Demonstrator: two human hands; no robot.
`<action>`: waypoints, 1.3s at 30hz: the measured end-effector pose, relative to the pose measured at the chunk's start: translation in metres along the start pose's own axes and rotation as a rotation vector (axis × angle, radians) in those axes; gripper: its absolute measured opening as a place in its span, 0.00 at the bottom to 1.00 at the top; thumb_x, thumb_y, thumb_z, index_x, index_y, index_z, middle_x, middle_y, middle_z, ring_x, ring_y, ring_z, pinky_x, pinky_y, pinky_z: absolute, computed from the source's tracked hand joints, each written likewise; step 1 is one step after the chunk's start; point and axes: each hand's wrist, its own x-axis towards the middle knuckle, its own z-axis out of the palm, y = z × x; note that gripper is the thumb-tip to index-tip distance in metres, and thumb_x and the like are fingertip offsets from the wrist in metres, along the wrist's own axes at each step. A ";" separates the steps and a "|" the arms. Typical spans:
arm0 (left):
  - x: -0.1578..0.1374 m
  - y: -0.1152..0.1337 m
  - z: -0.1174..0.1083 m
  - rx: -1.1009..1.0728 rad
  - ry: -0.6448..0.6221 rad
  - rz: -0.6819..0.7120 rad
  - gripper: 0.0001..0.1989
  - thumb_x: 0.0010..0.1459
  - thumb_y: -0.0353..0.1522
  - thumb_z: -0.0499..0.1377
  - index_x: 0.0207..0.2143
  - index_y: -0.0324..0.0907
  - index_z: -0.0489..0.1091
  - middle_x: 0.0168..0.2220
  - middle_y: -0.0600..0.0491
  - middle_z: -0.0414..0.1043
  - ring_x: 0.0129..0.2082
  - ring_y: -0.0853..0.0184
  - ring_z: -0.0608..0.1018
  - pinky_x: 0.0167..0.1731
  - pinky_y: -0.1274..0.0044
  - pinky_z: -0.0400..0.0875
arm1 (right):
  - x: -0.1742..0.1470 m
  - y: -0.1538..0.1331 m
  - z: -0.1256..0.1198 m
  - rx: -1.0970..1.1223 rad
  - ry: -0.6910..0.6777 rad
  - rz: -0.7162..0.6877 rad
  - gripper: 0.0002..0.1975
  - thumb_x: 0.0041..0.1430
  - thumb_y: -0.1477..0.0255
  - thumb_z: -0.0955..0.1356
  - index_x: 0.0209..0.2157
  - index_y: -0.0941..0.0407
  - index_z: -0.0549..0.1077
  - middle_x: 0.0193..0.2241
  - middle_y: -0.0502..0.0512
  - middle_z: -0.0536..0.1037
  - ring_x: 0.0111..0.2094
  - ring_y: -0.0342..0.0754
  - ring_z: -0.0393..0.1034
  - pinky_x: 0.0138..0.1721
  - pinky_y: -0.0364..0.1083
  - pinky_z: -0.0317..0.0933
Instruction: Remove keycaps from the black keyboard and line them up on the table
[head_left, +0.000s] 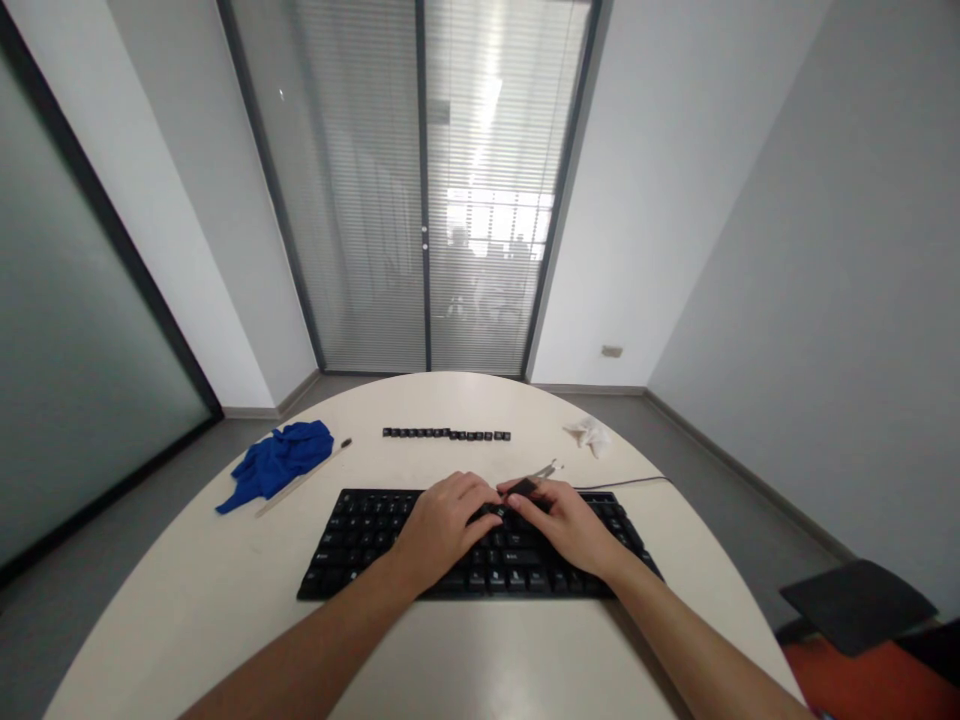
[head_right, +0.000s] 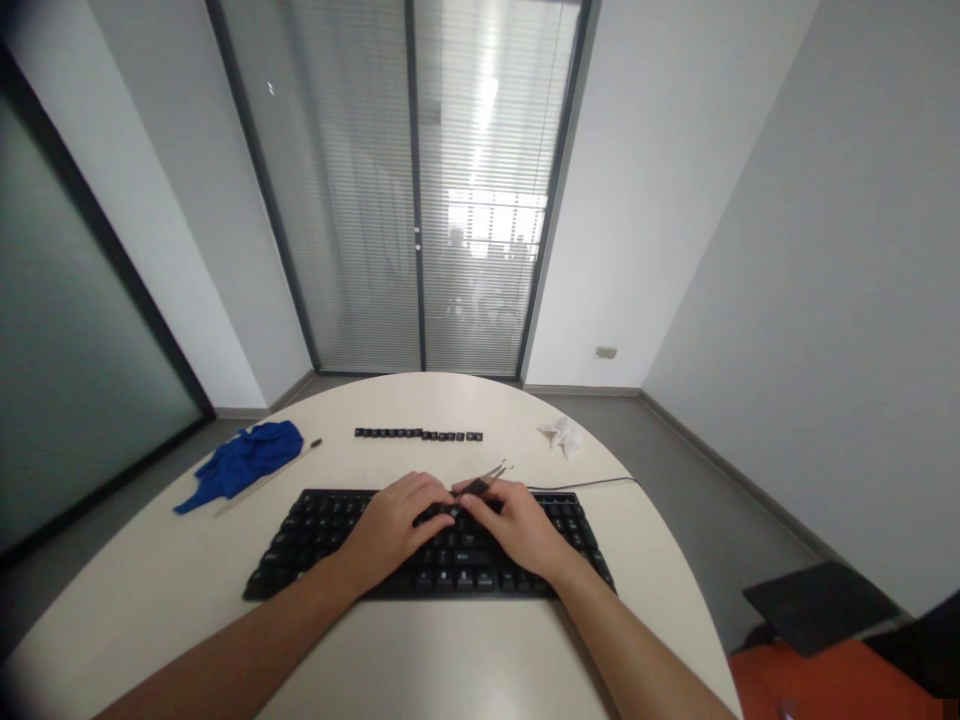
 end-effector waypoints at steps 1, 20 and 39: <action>0.000 0.000 0.000 0.009 -0.006 0.008 0.06 0.62 0.34 0.58 0.41 0.44 0.70 0.41 0.52 0.74 0.42 0.63 0.73 0.44 0.71 0.68 | 0.000 0.000 0.001 0.015 0.003 0.006 0.16 0.61 0.60 0.67 0.44 0.54 0.78 0.43 0.54 0.80 0.46 0.52 0.73 0.53 0.50 0.62; 0.000 -0.002 -0.001 -0.119 -0.032 0.049 0.06 0.61 0.35 0.59 0.41 0.45 0.72 0.42 0.54 0.74 0.44 0.65 0.73 0.46 0.74 0.68 | 0.002 0.003 0.011 0.152 -0.004 0.032 0.16 0.64 0.60 0.64 0.44 0.57 0.74 0.35 0.53 0.79 0.38 0.48 0.72 0.44 0.46 0.64; 0.000 -0.007 0.004 -0.262 0.085 -0.235 0.12 0.51 0.35 0.68 0.34 0.43 0.69 0.33 0.57 0.73 0.34 0.67 0.73 0.35 0.76 0.67 | -0.004 -0.004 -0.006 -0.301 -0.104 -0.179 0.15 0.64 0.63 0.65 0.49 0.52 0.74 0.37 0.54 0.78 0.37 0.46 0.72 0.41 0.44 0.64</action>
